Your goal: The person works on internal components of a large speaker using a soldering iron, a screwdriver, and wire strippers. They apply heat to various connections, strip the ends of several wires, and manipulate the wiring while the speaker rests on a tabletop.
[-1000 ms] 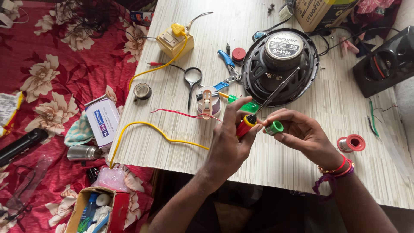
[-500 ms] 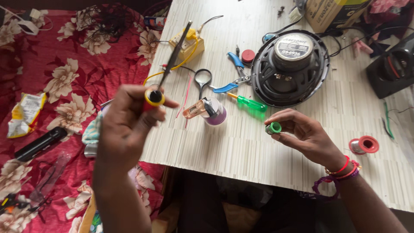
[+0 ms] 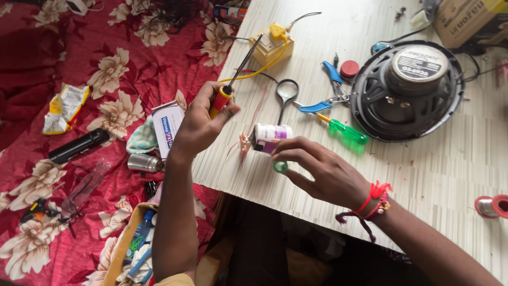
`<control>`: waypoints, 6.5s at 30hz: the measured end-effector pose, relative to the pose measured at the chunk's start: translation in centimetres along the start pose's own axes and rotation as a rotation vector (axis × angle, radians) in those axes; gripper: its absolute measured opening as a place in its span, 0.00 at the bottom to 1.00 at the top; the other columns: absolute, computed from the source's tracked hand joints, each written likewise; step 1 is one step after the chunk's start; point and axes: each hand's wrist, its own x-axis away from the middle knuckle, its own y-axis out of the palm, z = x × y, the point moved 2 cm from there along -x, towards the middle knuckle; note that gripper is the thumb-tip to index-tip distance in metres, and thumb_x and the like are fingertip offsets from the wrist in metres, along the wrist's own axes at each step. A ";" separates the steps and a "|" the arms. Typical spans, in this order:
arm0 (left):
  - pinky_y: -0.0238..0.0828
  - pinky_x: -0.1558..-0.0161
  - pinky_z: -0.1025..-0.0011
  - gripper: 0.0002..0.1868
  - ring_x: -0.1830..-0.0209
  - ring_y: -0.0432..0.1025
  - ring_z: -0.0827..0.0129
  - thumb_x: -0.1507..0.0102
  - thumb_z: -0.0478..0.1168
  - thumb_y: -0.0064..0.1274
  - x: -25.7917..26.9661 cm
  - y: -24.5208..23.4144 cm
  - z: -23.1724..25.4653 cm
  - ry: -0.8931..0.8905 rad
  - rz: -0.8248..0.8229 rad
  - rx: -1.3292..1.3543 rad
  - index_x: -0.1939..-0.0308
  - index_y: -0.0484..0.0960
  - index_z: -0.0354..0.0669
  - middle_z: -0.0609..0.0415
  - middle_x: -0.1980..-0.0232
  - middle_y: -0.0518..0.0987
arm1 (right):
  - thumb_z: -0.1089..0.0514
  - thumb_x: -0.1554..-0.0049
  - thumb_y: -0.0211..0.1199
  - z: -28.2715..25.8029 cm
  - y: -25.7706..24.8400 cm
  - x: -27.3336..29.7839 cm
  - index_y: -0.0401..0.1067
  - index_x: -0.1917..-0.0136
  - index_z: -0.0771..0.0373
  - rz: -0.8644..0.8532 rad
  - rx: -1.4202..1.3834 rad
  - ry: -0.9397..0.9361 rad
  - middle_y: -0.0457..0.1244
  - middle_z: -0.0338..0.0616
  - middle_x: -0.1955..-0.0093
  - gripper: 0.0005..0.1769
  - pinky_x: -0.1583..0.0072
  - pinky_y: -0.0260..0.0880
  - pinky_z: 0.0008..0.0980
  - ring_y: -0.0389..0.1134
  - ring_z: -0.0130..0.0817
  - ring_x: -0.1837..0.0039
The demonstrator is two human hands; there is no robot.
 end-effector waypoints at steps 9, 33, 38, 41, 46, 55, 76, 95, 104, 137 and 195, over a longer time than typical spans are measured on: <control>0.81 0.53 0.78 0.22 0.57 0.78 0.79 0.40 0.44 0.66 1.4 1.4 -0.1 -0.239 -0.374 0.360 0.50 0.74 0.39 0.58 0.57 0.81 | 0.65 0.45 0.68 2.6 -0.3 -0.4 0.65 0.41 0.62 0.100 -0.032 0.005 0.63 0.44 0.38 0.20 0.33 0.73 0.42 0.69 0.42 0.34; 0.77 0.68 0.63 0.27 0.73 0.79 0.67 0.41 0.61 0.63 -2.7 12.0 4.6 -0.173 -0.091 -0.316 0.64 0.73 0.41 0.51 0.72 0.80 | 0.68 0.42 0.65 7.7 -7.4 7.7 0.66 0.37 0.66 0.261 -0.326 0.361 0.64 0.45 0.37 0.20 0.30 0.73 0.34 0.69 0.34 0.32; 0.75 0.63 0.62 0.30 0.64 0.71 0.64 0.35 0.65 0.53 -2.6 10.2 5.6 -0.150 -0.102 -0.379 0.57 0.69 0.38 0.47 0.61 0.74 | 0.68 0.42 0.65 7.2 -7.1 8.5 0.67 0.39 0.65 0.278 -0.296 0.323 0.63 0.46 0.36 0.19 0.31 0.74 0.34 0.69 0.34 0.33; 0.71 0.62 0.62 0.22 0.64 0.72 0.67 0.32 0.56 0.51 -2.8 6.9 6.4 -0.149 -0.096 -0.264 0.55 0.69 0.40 0.52 0.63 0.76 | 0.68 0.43 0.65 7.2 -6.8 8.7 0.68 0.40 0.64 0.300 -0.281 0.317 0.63 0.46 0.36 0.18 0.32 0.74 0.34 0.69 0.34 0.33; 0.75 0.55 0.63 0.10 0.58 0.75 0.63 0.33 0.37 0.58 -6.8 3.1 7.6 0.377 -0.221 -0.446 0.49 0.77 0.39 0.49 0.57 0.80 | 0.69 0.43 0.66 6.7 -6.2 8.4 0.67 0.41 0.64 0.323 -0.258 0.285 0.62 0.47 0.36 0.18 0.32 0.76 0.35 0.69 0.35 0.34; 0.78 0.51 0.62 0.15 0.52 0.80 0.57 0.37 0.27 0.62 -13.2 5.2 5.3 0.485 -0.284 -0.475 0.48 0.77 0.37 0.45 0.52 0.83 | 0.72 0.45 0.67 6.8 -5.1 8.8 0.65 0.42 0.65 0.410 -0.339 0.329 0.62 0.48 0.37 0.20 0.36 0.78 0.33 0.70 0.32 0.36; 0.56 0.18 0.50 0.06 0.35 0.75 0.64 0.31 0.29 0.57 -11.7 9.2 2.6 0.837 -0.245 -0.561 0.54 0.80 0.44 0.59 0.45 0.82 | 0.74 0.45 0.67 7.2 -4.2 9.0 0.68 0.41 0.68 0.433 -0.347 0.429 0.61 0.50 0.37 0.20 0.33 0.78 0.33 0.70 0.33 0.36; 0.55 0.18 0.49 0.05 0.35 0.75 0.65 0.30 0.31 0.55 -11.2 9.6 2.5 0.833 -0.233 -0.581 0.54 0.81 0.45 0.59 0.45 0.82 | 0.73 0.46 0.68 7.4 -4.0 9.2 0.67 0.41 0.67 0.392 -0.346 0.406 0.61 0.50 0.37 0.21 0.35 0.76 0.35 0.71 0.34 0.36; 0.55 0.18 0.49 0.05 0.34 0.74 0.66 0.30 0.30 0.55 -11.0 9.8 2.7 0.835 -0.237 -0.590 0.54 0.80 0.44 0.61 0.46 0.82 | 0.73 0.46 0.68 7.3 -4.0 9.1 0.67 0.41 0.67 0.393 -0.355 0.410 0.61 0.50 0.37 0.21 0.34 0.80 0.34 0.71 0.34 0.36; 0.58 0.20 0.50 0.06 0.27 0.70 0.61 0.26 0.36 0.52 -11.9 10.8 0.6 0.847 -0.260 -0.587 0.46 0.81 0.48 0.57 0.38 0.81 | 0.73 0.48 0.70 6.4 -1.1 9.2 0.69 0.45 0.63 0.321 -0.540 0.471 0.60 0.47 0.40 0.20 0.39 0.78 0.34 0.71 0.32 0.40; 0.74 0.32 0.59 0.05 0.27 0.69 0.59 0.30 0.34 0.54 -11.3 10.2 1.9 0.878 -0.267 -0.566 0.50 0.79 0.44 0.57 0.40 0.79 | 0.71 0.46 0.69 6.4 -0.9 9.1 0.70 0.45 0.64 0.240 -0.588 0.553 0.61 0.48 0.40 0.16 0.38 0.77 0.34 0.71 0.31 0.39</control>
